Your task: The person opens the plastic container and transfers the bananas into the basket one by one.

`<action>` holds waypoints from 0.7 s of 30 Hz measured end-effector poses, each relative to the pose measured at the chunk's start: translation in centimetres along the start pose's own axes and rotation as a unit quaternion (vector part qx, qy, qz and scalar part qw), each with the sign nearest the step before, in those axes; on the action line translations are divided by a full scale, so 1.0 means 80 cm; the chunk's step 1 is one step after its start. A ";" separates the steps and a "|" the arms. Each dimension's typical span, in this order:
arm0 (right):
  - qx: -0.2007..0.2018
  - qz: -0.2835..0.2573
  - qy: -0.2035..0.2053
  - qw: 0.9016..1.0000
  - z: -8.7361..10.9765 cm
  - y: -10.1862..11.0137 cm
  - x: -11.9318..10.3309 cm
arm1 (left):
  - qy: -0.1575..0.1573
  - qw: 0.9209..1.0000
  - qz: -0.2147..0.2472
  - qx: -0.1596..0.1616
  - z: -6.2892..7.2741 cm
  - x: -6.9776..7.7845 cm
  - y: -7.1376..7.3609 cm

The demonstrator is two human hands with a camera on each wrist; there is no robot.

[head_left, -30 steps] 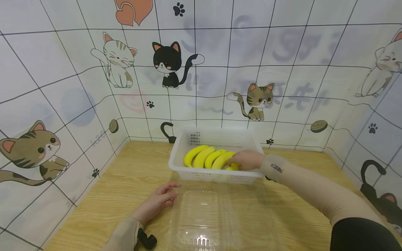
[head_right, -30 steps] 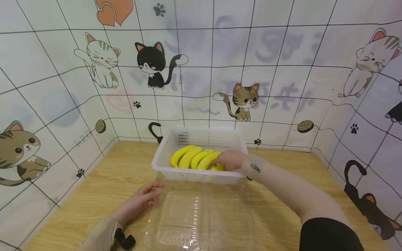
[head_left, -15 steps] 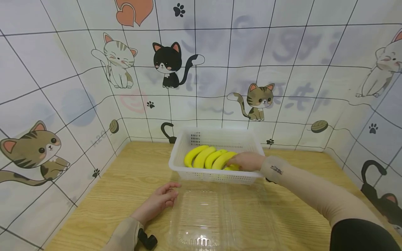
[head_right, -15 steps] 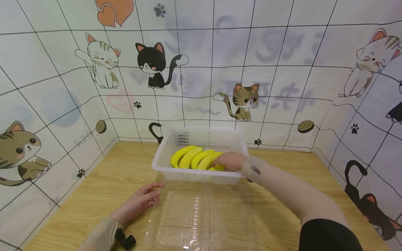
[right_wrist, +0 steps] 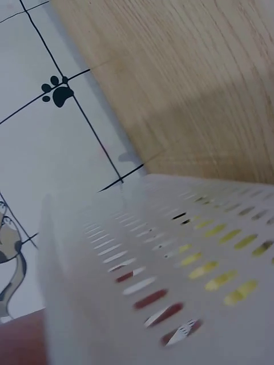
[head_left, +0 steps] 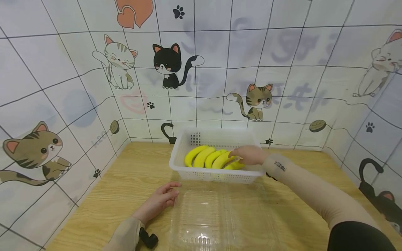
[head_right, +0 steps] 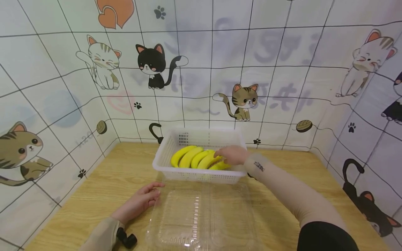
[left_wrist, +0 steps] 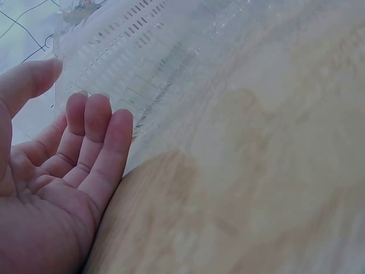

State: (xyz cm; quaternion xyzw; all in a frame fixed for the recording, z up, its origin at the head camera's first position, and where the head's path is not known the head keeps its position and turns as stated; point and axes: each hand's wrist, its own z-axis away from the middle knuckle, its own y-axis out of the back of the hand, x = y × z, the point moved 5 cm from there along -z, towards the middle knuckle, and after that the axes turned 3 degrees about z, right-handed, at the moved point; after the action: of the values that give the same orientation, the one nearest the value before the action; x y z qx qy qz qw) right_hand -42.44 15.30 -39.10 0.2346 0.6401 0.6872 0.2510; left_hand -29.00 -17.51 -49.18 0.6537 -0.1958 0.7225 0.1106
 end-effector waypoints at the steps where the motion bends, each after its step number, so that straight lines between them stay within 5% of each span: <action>1: 0.000 -0.005 -0.005 1.000 0.002 0.006 -0.001 | 0.001 1.000 0.001 0.002 0.000 0.000 0.000; 21: 0.033 -0.062 -0.062 0.996 0.048 0.060 0.015 | 0.021 0.999 0.003 0.025 0.005 0.012 0.000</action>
State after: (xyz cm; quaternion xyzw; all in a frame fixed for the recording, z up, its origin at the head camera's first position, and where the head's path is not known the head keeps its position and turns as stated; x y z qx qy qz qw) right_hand -41.08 18.71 -34.04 0.2445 0.6593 0.6327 0.3244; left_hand -28.73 -17.77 -48.20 0.6402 -0.1768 0.7414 0.0964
